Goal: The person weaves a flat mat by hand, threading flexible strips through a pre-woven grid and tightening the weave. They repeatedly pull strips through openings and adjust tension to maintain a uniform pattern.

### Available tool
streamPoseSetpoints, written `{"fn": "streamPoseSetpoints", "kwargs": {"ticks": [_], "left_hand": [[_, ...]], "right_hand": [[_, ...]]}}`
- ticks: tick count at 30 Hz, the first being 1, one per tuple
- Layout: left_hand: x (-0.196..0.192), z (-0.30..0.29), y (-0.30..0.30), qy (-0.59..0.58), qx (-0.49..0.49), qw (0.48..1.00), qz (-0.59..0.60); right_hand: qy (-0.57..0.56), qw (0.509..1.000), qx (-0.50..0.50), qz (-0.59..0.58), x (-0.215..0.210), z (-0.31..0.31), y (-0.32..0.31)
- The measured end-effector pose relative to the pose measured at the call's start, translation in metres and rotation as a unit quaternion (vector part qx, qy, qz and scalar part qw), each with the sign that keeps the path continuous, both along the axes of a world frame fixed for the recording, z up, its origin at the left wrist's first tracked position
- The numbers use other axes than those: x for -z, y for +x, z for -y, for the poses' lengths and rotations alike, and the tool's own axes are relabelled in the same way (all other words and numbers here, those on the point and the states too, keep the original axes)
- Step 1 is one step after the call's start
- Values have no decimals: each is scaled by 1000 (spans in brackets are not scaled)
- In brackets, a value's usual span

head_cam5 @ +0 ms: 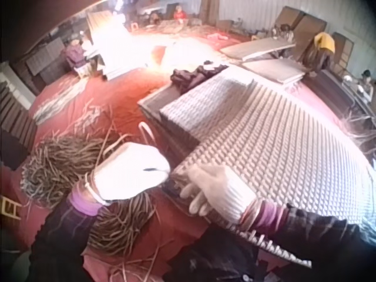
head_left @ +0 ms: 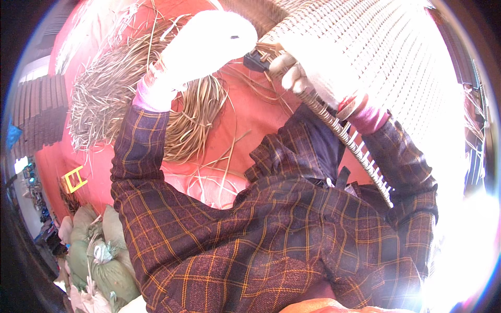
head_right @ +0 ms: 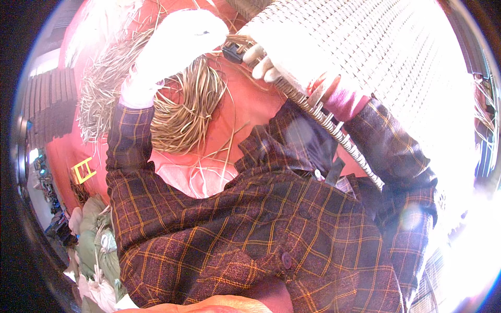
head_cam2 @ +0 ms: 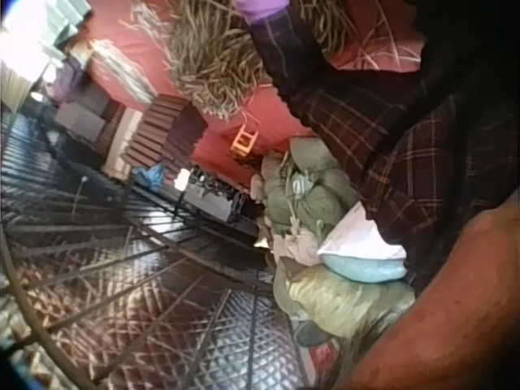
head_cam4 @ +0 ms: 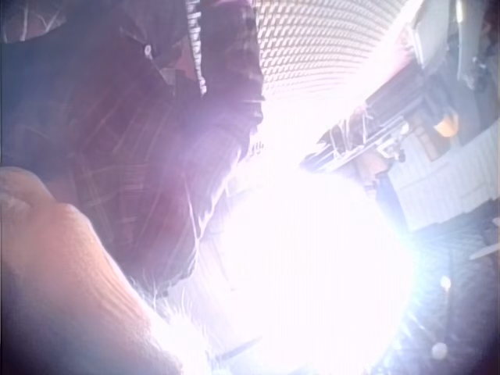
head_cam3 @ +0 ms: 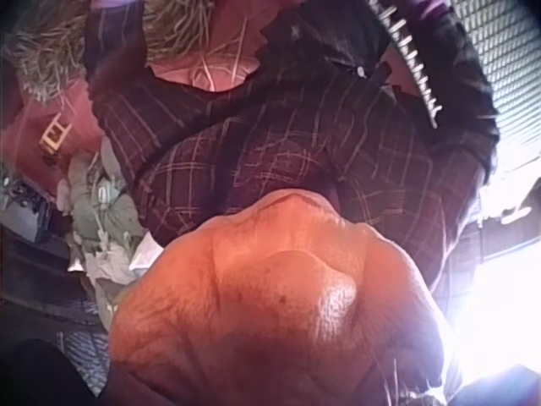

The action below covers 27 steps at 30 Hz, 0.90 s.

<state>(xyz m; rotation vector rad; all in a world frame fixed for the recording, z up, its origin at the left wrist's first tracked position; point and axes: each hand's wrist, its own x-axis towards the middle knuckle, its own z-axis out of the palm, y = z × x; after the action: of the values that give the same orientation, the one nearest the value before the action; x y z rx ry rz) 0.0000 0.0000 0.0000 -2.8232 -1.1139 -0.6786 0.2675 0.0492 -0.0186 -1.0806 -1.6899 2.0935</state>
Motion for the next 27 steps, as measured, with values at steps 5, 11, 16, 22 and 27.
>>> {"fn": "streamPoseSetpoints", "kwargs": {"ticks": [5,11,16,22,27], "left_hand": [[-13,-2,1,7,29,999,10],[6,-10,-9,6,63,998,9],[22,-10,-9,-33,24,999,20],[30,-11,-6,49,-7,999,-23],[29,-7,7,77,-6,996,-43]], "right_hand": [[-93,995,-20,-24,8,-11,-15],[-110,991,8,-74,10,-7,-10],[-79,993,43,-78,10,-1,-6],[-57,996,60,-30,8,3,8],[-51,998,27,-15,6,2,5]]}}
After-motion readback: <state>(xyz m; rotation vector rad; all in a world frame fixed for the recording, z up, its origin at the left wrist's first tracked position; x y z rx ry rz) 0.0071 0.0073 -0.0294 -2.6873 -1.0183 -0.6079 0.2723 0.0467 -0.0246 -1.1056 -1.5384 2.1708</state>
